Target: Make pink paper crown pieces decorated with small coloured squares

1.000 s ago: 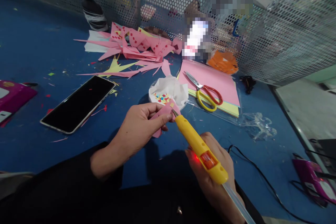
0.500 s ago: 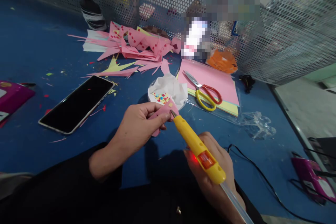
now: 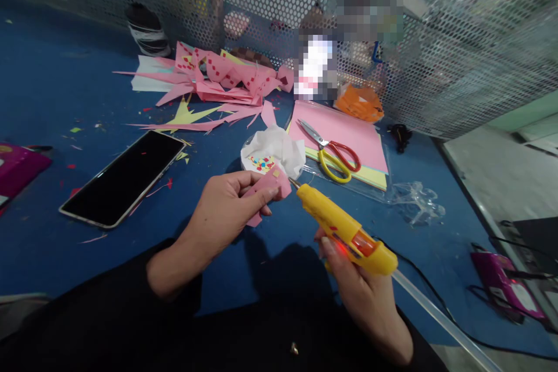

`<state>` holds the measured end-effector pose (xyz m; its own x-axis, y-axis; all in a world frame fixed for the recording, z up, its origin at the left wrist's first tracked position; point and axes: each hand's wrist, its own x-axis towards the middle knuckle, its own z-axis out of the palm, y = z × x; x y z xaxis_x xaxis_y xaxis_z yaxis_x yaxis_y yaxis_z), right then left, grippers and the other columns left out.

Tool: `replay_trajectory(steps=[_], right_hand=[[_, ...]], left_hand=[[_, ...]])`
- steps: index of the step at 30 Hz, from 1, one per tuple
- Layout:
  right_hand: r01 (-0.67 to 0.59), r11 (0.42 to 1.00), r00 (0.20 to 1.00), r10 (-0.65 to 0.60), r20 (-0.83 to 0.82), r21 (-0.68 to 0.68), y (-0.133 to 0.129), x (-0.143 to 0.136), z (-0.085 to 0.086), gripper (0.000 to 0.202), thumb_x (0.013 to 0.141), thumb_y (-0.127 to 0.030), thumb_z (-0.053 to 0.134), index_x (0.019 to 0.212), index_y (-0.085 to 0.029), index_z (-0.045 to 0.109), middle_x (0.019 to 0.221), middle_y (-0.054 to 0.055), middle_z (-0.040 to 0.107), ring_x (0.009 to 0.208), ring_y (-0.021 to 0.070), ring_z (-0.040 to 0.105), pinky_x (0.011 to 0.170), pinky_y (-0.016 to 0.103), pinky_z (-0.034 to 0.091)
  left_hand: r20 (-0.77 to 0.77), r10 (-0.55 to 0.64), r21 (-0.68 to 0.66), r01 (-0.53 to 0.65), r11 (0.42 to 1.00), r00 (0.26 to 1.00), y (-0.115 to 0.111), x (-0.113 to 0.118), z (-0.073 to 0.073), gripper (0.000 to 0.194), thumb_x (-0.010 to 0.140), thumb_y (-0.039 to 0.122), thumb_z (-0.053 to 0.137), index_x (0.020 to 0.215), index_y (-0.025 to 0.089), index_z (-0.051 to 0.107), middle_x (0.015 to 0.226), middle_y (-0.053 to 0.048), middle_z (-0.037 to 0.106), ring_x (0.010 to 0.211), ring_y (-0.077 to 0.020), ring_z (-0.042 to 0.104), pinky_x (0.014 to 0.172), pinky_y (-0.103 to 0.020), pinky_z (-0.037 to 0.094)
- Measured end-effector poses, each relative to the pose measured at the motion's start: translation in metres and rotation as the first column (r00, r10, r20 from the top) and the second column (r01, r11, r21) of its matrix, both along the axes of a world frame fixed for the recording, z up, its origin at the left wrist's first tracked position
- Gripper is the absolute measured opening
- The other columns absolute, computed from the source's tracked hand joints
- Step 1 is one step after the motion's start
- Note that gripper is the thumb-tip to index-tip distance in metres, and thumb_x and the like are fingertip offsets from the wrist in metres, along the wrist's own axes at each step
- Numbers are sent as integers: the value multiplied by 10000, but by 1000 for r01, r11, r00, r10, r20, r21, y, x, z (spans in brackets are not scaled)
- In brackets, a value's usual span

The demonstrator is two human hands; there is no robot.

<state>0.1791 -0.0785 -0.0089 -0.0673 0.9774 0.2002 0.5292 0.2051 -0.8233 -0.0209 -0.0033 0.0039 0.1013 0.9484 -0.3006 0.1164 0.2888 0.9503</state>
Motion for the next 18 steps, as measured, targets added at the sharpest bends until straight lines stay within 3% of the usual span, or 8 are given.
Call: replay_trajectory(steps=[6, 11, 15, 18], right_hand=[[10, 1000, 998, -11, 64, 23, 0, -1, -6, 157, 955, -290, 570, 809, -232, 583, 779, -8, 615, 669, 131, 579, 586, 269, 456], [178, 984, 981, -179, 79, 19, 2, 6, 0, 132, 960, -354, 565, 943, -245, 638, 770, -11, 629, 635, 139, 582, 570, 287, 464], [333, 942, 943, -333, 0, -50, 4, 32, 11, 261, 947, -451, 559, 1069, -241, 654, 778, 19, 667, 664, 181, 620, 550, 316, 482], [425, 903, 904, -420, 75, -64, 8, 71, 18, 313, 919, -476, 567, 1088, -231, 663, 779, 32, 653, 660, 198, 602, 574, 347, 490]], left_hand=[[-1, 9, 12, -9, 1000, 1000, 1, 1, 2, 237, 800, 418, 746, 873, 202, 811, 604, 2, 653, 520, -85, 554, 464, -140, 427], [-47, 14, -30, -16, 999, 999, 1, 0, 2, 290, 794, 455, 746, 902, 191, 795, 615, 12, 664, 516, -82, 548, 483, -148, 438], [-83, -3, -1, 3, 1000, 997, 2, -3, -1, 279, 790, 474, 759, 889, 215, 785, 644, 24, 679, 568, -83, 568, 519, -137, 446], [-136, 8, 37, -3, 999, 991, 4, -6, -4, 307, 800, 524, 738, 861, 226, 779, 623, 33, 670, 554, -78, 557, 499, -132, 415]])
